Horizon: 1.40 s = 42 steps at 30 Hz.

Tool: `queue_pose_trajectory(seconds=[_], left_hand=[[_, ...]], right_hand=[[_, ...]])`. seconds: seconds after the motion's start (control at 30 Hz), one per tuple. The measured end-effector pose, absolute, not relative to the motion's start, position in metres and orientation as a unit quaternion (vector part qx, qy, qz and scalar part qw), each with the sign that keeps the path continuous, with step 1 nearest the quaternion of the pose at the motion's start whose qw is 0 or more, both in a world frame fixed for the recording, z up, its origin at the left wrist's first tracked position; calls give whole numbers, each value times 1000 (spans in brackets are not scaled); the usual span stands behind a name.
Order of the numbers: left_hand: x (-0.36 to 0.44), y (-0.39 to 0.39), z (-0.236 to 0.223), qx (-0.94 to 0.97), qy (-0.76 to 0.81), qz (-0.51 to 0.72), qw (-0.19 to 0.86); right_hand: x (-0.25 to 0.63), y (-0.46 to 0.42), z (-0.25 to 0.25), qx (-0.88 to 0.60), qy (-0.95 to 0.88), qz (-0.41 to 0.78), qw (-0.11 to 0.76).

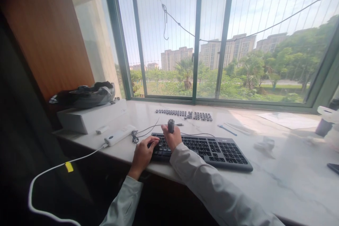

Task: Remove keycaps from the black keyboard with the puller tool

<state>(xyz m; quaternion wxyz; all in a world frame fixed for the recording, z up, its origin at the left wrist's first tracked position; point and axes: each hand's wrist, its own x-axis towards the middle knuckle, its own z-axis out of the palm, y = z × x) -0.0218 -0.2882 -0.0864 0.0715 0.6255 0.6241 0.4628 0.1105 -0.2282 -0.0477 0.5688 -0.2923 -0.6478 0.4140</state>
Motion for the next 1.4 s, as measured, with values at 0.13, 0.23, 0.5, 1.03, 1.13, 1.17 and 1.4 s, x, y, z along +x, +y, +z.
queue_pose_trajectory(seconds=[0.13,0.23,0.5,1.03,1.13,1.17,1.4], left_hand=[[-23,-291,-88,613,632,475,20],[-22,-293,-87,617,625,478,-7],[27,-295,-48,640,590,489,57],[43,-284,-33,691,514,490,132],[38,-282,-25,715,498,479,105],[37,-282,-22,722,491,476,103],[23,-273,5,748,490,434,114]], right_hand=[[152,-220,-39,-233,-860,118,439],[181,-209,-48,-158,-924,-34,345],[216,-199,-61,-149,-891,-164,396],[218,-199,-64,-195,-832,-65,516],[215,-202,-62,-191,-822,-56,534],[215,-204,-61,-192,-817,-52,541],[215,-204,-61,-230,-809,-28,539]])
